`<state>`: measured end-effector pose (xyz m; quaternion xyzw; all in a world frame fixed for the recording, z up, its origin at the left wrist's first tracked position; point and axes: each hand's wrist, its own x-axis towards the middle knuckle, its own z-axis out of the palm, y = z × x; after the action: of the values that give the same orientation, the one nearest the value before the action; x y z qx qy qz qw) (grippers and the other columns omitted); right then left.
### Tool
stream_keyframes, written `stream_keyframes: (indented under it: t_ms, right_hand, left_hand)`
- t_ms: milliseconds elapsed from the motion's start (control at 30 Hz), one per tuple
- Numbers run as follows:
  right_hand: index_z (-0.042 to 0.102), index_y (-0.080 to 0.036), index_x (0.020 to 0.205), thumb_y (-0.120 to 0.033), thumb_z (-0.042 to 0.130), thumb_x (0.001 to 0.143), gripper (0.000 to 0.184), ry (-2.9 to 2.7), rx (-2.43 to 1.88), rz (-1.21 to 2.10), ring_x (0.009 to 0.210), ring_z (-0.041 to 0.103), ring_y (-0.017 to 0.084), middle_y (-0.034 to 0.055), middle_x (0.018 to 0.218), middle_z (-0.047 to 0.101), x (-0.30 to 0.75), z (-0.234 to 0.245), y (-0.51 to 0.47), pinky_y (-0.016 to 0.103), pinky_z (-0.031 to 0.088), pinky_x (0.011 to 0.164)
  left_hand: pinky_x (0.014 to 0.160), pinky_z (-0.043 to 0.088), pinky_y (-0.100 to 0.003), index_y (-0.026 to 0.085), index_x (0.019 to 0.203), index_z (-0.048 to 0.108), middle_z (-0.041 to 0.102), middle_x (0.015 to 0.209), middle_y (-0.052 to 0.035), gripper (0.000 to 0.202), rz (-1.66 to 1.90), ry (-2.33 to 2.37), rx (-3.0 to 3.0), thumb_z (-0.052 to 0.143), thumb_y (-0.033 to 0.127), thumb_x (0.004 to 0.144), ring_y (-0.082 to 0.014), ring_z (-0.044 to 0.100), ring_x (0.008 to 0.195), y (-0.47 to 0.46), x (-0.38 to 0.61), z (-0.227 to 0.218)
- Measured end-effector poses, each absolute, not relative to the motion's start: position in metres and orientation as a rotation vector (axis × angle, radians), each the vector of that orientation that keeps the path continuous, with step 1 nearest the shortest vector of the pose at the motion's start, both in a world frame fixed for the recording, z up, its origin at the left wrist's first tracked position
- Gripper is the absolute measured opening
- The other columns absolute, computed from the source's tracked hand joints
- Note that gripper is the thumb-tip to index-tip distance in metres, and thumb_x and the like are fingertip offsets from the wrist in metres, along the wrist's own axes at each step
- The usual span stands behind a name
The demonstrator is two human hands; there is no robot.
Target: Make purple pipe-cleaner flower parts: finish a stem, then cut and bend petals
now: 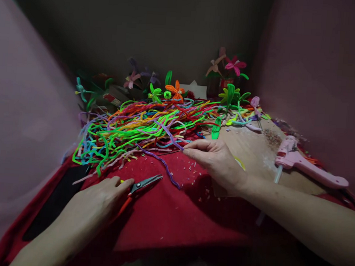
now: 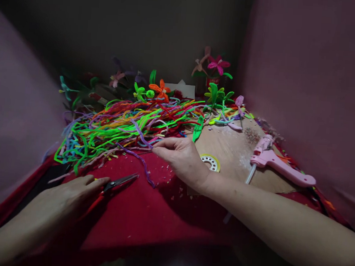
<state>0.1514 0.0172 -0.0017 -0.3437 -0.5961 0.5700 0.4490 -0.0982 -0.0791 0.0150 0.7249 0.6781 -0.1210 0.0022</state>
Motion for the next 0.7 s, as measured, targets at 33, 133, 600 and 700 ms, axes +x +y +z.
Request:
stream_keyframes:
  t_ms: [33, 133, 600, 700]
  right_hand:
    - [0.068, -0.015, 0.071, -0.022, 0.059, 0.074, 0.012, -1.464, -0.866, 1.422, 0.056, 0.045, 0.008, -0.0019, 0.062, 0.057, 0.152, -0.002, 0.018, 0.024, 0.036, 0.056]
    - [0.064, -0.014, 0.066, -0.022, 0.060, 0.073, 0.011, -1.464, -0.882, 1.438, 0.056, 0.046, 0.009, -0.0018, 0.059, 0.056, 0.152, -0.003, 0.021, 0.024, 0.037, 0.057]
    - [0.057, -0.014, 0.069, -0.026, 0.059, 0.079, 0.015, -1.433, -0.788, 1.600, 0.042, 0.037, 0.004, -0.0036, 0.054, 0.056, 0.150, -0.004, 0.024, 0.020, 0.027, 0.044]
    - [0.060, -0.014, 0.072, -0.027, 0.060, 0.078, 0.014, -1.474, -0.771, 1.659, 0.043, 0.038, 0.005, -0.0032, 0.055, 0.056, 0.149, -0.003, 0.020, 0.020, 0.027, 0.045]
  left_hand:
    - [0.066, 0.049, -0.031, 0.026, 0.116, 0.062, 0.066, 0.096, -0.0093, 0.043, -0.415, 2.097, 2.296, 0.035, 0.017, 0.084, -0.0217, 0.064, 0.079, -0.077, -0.100, 0.015]
    - [0.060, 0.045, -0.029, 0.027, 0.116, 0.061, 0.065, 0.091, -0.0096, 0.044, -0.464, 2.040, 2.379, 0.033, 0.017, 0.085, -0.0207, 0.063, 0.075, -0.068, -0.098, 0.014]
    - [0.070, 0.045, -0.029, 0.024, 0.106, 0.064, 0.061, 0.089, -0.0066, 0.028, 0.056, 1.824, 2.400, 0.051, 0.034, 0.083, -0.0208, 0.058, 0.083, -0.041, -0.067, 0.012]
    - [0.060, 0.044, -0.025, 0.022, 0.120, 0.055, 0.060, 0.076, -0.0015, 0.043, 0.558, 1.663, 1.933, 0.056, 0.037, 0.080, -0.0155, 0.056, 0.067, -0.038, -0.048, 0.019]
